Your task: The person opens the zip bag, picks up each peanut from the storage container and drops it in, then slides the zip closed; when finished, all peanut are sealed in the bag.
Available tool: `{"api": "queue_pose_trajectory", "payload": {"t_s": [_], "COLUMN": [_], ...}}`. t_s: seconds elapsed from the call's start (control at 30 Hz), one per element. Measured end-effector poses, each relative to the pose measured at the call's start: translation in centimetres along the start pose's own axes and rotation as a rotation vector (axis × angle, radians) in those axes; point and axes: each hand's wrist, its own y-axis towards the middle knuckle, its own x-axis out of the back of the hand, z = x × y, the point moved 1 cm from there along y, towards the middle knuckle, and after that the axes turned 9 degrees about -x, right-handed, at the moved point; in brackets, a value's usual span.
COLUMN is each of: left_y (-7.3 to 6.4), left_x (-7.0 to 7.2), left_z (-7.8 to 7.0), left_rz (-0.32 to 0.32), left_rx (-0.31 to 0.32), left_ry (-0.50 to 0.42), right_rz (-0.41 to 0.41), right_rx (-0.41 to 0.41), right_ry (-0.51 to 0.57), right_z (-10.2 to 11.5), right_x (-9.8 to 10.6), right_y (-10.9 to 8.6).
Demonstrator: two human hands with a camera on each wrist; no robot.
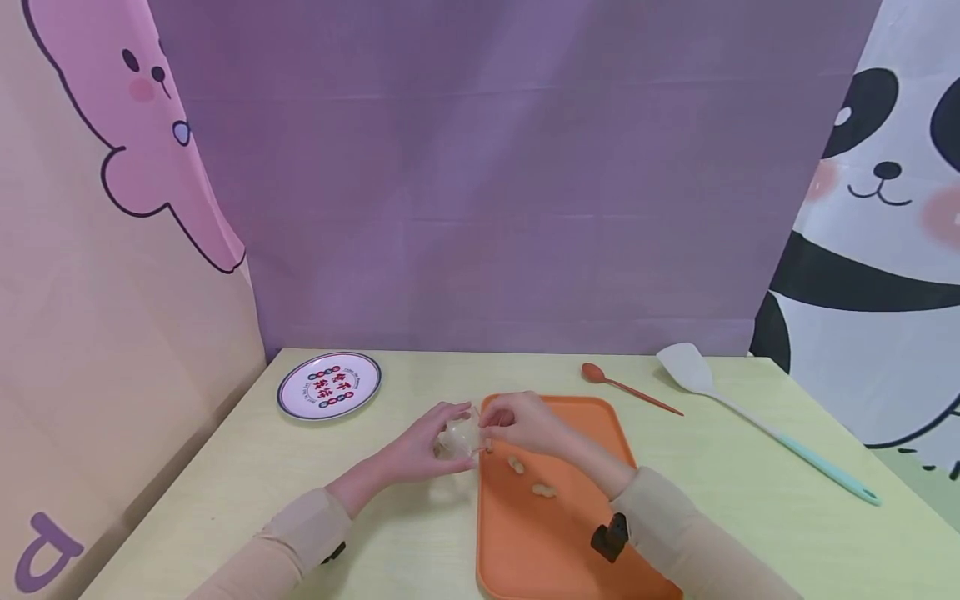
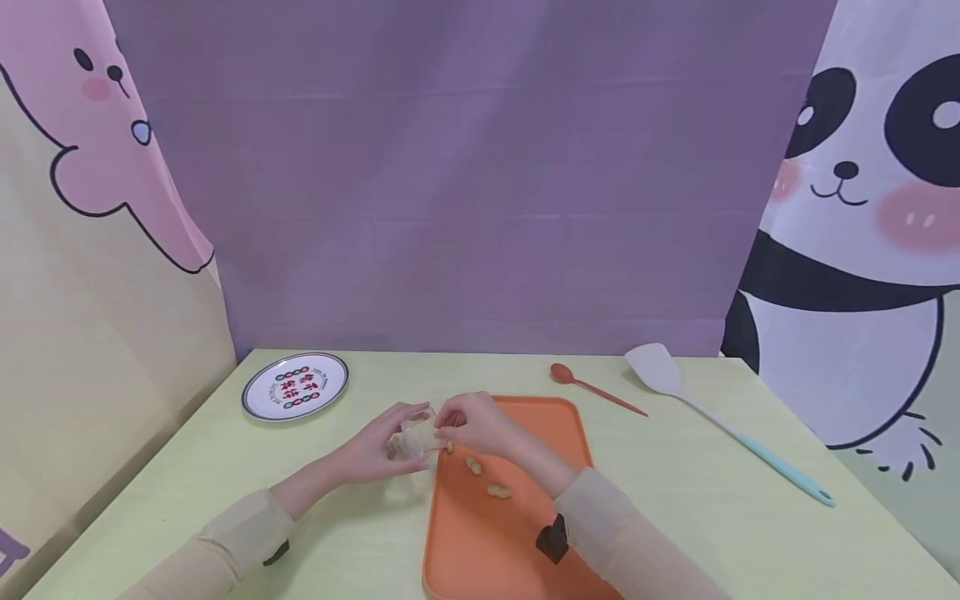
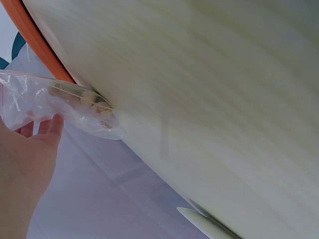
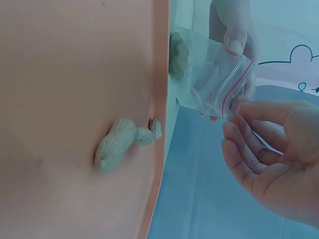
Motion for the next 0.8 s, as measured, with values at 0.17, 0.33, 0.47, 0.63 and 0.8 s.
{"api": "queue_pose_trajectory", "payload": {"t_s": [0.17, 0.33, 0.47, 0.63, 0.8], "left_y": [0.0, -0.1, -0.1, 0.0, -0.1], "left_x": [0.0, 0.0, 0.0, 0.0, 0.0], "left_z": [0.0, -0.1, -0.2, -0.3, -0.4], "left_rz": [0.004, 0.003, 0.011, 0.020, 0.019], "left_rx": [0.003, 0.024, 0.041, 0.056, 0.062], "left_ry": [-0.004, -0.012, -0.018, -0.014, -0.006], "right_rz": [-0.015, -0.034, -0.027, -0.015, -0.014], "right_rx": [0.016, -0.019, -0.098, -0.138, -0.073], "right_ry": [0.002, 0.026, 0.059, 0.029, -0.021], "right_z": [-0.1, -0.7, -1.7, -2.8, -3.5], "right_x": [0.2, 0.5, 0.8, 1.2, 1.3], "right_y": [-0.3, -1.1, -2.1, -3.2, -4.1]}}
